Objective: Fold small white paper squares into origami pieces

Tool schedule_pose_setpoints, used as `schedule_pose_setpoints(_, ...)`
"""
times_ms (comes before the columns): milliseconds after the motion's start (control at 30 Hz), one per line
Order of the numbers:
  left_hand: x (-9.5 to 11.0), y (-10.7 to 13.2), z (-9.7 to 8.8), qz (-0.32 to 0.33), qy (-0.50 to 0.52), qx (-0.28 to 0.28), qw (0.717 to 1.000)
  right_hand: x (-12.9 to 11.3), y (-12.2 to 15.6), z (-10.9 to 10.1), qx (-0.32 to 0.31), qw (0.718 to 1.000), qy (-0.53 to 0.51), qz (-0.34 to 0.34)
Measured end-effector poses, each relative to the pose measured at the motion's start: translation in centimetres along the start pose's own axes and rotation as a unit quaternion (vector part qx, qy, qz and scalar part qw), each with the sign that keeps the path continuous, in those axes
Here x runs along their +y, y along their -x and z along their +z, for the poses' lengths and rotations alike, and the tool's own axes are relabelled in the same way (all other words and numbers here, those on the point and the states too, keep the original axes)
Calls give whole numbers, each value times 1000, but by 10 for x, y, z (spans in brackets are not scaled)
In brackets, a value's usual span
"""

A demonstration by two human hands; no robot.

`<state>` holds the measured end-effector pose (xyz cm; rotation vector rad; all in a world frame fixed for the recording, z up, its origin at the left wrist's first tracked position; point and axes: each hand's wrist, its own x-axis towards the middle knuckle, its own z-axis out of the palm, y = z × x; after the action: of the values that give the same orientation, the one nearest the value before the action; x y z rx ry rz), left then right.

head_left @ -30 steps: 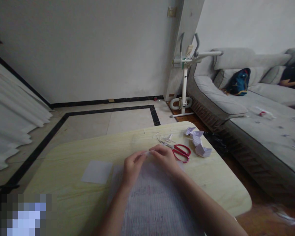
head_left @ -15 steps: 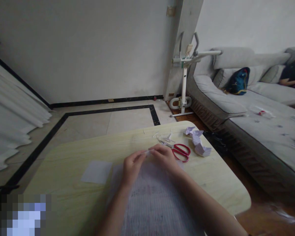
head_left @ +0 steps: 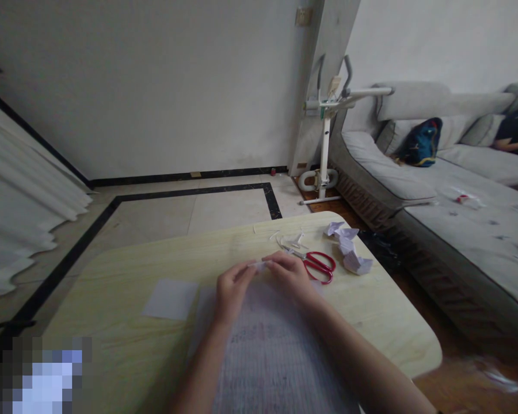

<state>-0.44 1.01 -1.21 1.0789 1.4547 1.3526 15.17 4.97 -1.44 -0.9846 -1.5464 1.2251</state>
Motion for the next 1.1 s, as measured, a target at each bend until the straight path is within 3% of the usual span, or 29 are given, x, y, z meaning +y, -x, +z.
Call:
schedule_pose_setpoints(367, 0, 2, -2, 14, -37, -12, 999, -1, -1, 1, 22, 997, -36, 70)
schedule_pose_setpoints(667, -3, 1, -3, 22, -42, -3, 999, 3, -1, 1, 12, 995, -65, 72)
schedule_pose_setpoints(900, 1, 4, 3, -3, 2, -43, 999, 2, 0, 3, 7, 999, -25, 47)
schedule_pose_setpoints(1100, -2, 3, 2, 2, 0, -30, 1000, 3, 0, 4, 3, 999, -18, 51)
